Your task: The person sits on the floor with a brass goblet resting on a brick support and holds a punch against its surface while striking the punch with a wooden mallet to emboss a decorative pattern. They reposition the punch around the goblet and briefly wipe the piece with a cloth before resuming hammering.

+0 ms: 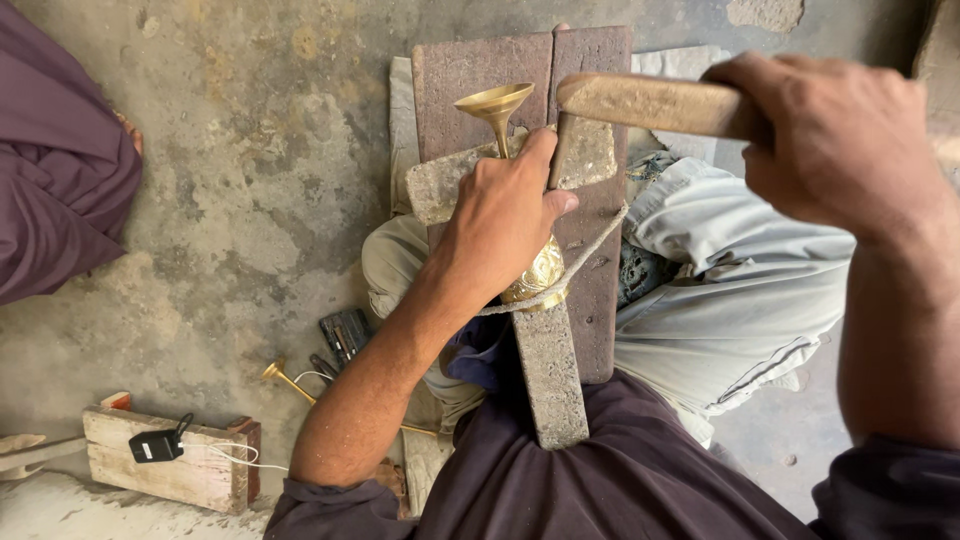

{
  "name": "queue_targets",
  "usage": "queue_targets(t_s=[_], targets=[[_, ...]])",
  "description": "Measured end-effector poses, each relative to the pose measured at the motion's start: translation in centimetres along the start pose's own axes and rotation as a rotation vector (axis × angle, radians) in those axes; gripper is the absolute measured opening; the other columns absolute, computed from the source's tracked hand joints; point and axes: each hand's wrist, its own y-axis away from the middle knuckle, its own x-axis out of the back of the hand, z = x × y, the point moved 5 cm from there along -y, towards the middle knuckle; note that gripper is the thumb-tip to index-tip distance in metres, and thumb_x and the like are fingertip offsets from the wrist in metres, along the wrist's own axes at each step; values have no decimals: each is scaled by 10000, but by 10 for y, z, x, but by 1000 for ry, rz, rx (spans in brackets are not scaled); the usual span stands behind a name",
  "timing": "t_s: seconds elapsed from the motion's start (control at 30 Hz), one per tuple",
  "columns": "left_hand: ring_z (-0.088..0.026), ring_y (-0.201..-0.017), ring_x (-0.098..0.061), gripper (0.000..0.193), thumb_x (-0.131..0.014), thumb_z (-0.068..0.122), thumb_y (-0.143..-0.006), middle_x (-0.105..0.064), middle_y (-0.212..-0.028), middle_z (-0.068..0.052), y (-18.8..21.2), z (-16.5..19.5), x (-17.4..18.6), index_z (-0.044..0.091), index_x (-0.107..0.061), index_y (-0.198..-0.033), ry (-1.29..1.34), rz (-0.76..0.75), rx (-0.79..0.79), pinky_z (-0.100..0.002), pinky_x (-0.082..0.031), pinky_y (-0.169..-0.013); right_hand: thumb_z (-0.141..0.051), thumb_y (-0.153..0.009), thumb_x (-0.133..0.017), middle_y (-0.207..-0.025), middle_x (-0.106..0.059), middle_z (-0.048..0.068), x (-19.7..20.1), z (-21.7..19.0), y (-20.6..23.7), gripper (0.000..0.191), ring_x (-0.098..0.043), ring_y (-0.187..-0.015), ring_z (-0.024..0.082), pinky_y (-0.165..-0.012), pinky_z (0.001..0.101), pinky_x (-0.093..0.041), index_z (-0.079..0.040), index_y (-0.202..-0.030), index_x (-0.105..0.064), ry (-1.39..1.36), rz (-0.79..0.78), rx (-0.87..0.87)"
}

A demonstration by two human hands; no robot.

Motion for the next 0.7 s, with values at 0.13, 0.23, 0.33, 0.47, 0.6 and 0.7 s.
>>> queue_targets(t_s=[0.13, 0.23, 0.33, 0.47, 0.6, 0.7], targets=[[-321, -717, -767, 384, -784, 154, -886, -722, -712, -181, 3, 6, 3, -3, -551, -1148, 0, -31, -40, -429, -591, -576, -39, -773, -666, -938, -676, 187, 6, 4, -4, 689, -687, -773, 357, -729, 504, -583, -70, -1451, -547, -276, 74, -30], [-286, -685, -772, 370, -772, 186, -899, -707, -674, -177, 2, 3, 2, 14, -546, -1136, 5, -81, 25, -417, -588, -548, -15, -691, -710, -947, -759, 143, 10, -3, -1, 612, -736, -776, 332, -668, 477, -589, -114, -1294, -671, 118, 191, 161], [-261, -674, -782, 362, -733, 160, -919, -712, -717, -155, -1, -1, 4, 19, -520, -1177, 59, -91, 28, -391, -605, -520, -49, -777, -686, -919, -680, 225, 11, 4, -1, 683, -692, -782, 388, -676, 499, -580, -3, -1448, -568, -225, 251, 110], [-265, -705, -779, 336, -768, 179, -909, -717, -710, -161, 0, -3, 6, 10, -540, -1088, 39, -73, -35, -400, -594, -566, -32, -749, -683, -936, -735, 156, 1, 3, -5, 601, -717, -711, 318, -626, 478, -592, -88, -1345, -638, 40, 92, 97], [-266, -697, -783, 328, -765, 191, -908, -714, -695, -166, 0, -6, 5, 19, -534, -1065, 47, -112, -4, -410, -589, -566, -54, -767, -697, -906, -734, 150, 2, -2, -7, 580, -712, -688, 313, -602, 479, -586, -101, -1343, -644, 66, 44, 61], [-284, -708, -782, 328, -775, 187, -902, -716, -705, -164, -1, -7, 8, 23, -535, -1054, 70, -93, -36, -421, -585, -583, -29, -731, -698, -916, -746, 173, 8, -7, -9, 583, -720, -724, 336, -637, 483, -590, -77, -1311, -669, 78, 150, 69]])
